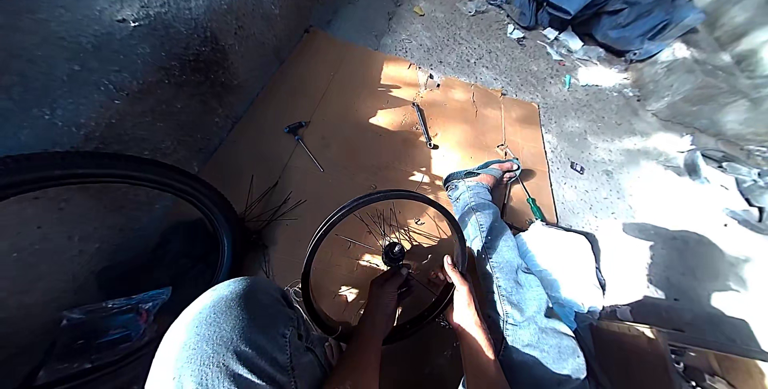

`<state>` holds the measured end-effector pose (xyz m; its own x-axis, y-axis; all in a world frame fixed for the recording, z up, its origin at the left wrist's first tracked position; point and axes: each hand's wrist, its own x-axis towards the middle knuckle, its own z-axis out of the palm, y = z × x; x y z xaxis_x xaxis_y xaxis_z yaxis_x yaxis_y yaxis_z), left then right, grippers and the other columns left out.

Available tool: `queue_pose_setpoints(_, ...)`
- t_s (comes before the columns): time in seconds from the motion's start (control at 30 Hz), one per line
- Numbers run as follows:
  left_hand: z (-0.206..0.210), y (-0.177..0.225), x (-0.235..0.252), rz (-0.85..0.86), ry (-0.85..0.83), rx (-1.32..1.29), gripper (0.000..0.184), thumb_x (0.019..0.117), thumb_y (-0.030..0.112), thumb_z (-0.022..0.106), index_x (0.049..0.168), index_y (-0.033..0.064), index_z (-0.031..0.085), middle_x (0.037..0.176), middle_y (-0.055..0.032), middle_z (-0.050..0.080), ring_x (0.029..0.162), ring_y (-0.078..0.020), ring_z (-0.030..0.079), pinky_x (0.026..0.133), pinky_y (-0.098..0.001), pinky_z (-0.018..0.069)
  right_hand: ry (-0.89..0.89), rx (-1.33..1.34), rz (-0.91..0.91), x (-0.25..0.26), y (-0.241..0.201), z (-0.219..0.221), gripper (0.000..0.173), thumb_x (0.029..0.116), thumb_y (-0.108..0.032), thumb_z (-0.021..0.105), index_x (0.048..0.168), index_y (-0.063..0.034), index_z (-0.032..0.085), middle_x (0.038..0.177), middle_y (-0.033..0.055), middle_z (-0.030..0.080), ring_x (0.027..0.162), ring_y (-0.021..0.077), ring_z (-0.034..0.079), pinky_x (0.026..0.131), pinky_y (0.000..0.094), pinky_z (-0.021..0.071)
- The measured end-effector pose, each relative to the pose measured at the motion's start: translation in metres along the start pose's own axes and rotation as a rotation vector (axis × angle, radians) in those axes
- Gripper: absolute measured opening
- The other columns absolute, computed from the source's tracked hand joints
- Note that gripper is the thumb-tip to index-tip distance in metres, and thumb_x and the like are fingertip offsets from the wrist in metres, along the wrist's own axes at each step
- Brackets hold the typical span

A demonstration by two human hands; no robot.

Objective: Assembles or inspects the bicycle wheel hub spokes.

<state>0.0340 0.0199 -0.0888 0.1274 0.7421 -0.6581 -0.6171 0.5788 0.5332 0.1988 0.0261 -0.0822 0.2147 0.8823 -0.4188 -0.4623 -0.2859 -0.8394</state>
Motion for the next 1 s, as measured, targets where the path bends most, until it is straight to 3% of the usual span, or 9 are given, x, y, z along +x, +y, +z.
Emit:
queue_pose_setpoints(0.23, -0.003, 0.0, 0.001, -0.023, 0.011, -0.072, 0.027, 0.105, 0.011, 0.056, 0.129, 0.0002, 0.062, 0.095, -0.0108, 0.067, 0.065, -0.0133, 0.058, 0.058, -0.0252, 0.0503, 0.034, -0.043, 0.061, -0.004, 0.001, 0.009, 0.024, 0.1064, -0.025, 0.056, 0.11, -0.002, 0.062, 0.082, 0.0092, 0.062, 0.075, 0.0189, 0.064, 0.072, 0.0366, 0.0599)
queue_pose_setpoints(0.37, -0.002, 0.001, 0.003, -0.01, -0.01, -0.161, 0.027, 0.1054, 0.007, 0.051, 0.129, -0.0012, 0.06, 0.091, -0.0106, 0.066, 0.057, -0.0107, 0.053, 0.051, -0.0224, 0.0466, 0.032, 0.001, 0.099, -0.005, 0.007, 0.013, 0.025, 0.1065, -0.027, 0.055, 0.107, -0.0033, 0.061, 0.08, 0.0081, 0.059, 0.072, 0.0183, 0.062, 0.07, 0.0369, 0.0584)
queue_pose_setpoints(0.5, 0.001, 0.001, 0.004, 0.008, -0.013, -0.192, 0.025, 0.1064, 0.007, 0.048, 0.127, -0.0023, 0.059, 0.088, -0.0103, 0.065, 0.054, -0.0092, 0.051, 0.049, -0.0211, 0.044, 0.006, 0.005, 0.081, -0.005, 0.008, 0.016, 0.024, 0.1073, -0.025, 0.053, 0.103, -0.0028, 0.061, 0.078, 0.0074, 0.059, 0.071, 0.0171, 0.06, 0.068, 0.0337, 0.0559)
queue_pose_setpoints(0.73, 0.001, 0.0, 0.005, 0.007, -0.015, -0.188, 0.026, 0.1071, 0.008, 0.047, 0.128, -0.0023, 0.058, 0.084, -0.0085, 0.064, 0.053, -0.008, 0.05, 0.047, -0.0199, 0.0432, 0.049, 0.009, 0.1, -0.006, 0.008, 0.017, 0.025, 0.1055, -0.027, 0.058, 0.108, -0.0021, 0.062, 0.081, 0.0092, 0.061, 0.074, 0.0195, 0.062, 0.072, 0.038, 0.0586)
queue_pose_setpoints(1.0, -0.001, -0.002, 0.006, 0.011, -0.014, -0.161, 0.025, 0.107, 0.009, 0.047, 0.125, -0.0021, 0.06, 0.084, -0.0081, 0.065, 0.053, -0.0074, 0.05, 0.047, -0.0197, 0.042, 0.068, -0.017, 0.11, -0.005, 0.01, 0.019, 0.025, 0.1058, -0.027, 0.058, 0.111, -0.0022, 0.062, 0.079, 0.0086, 0.06, 0.071, 0.0191, 0.062, 0.067, 0.0361, 0.0578)
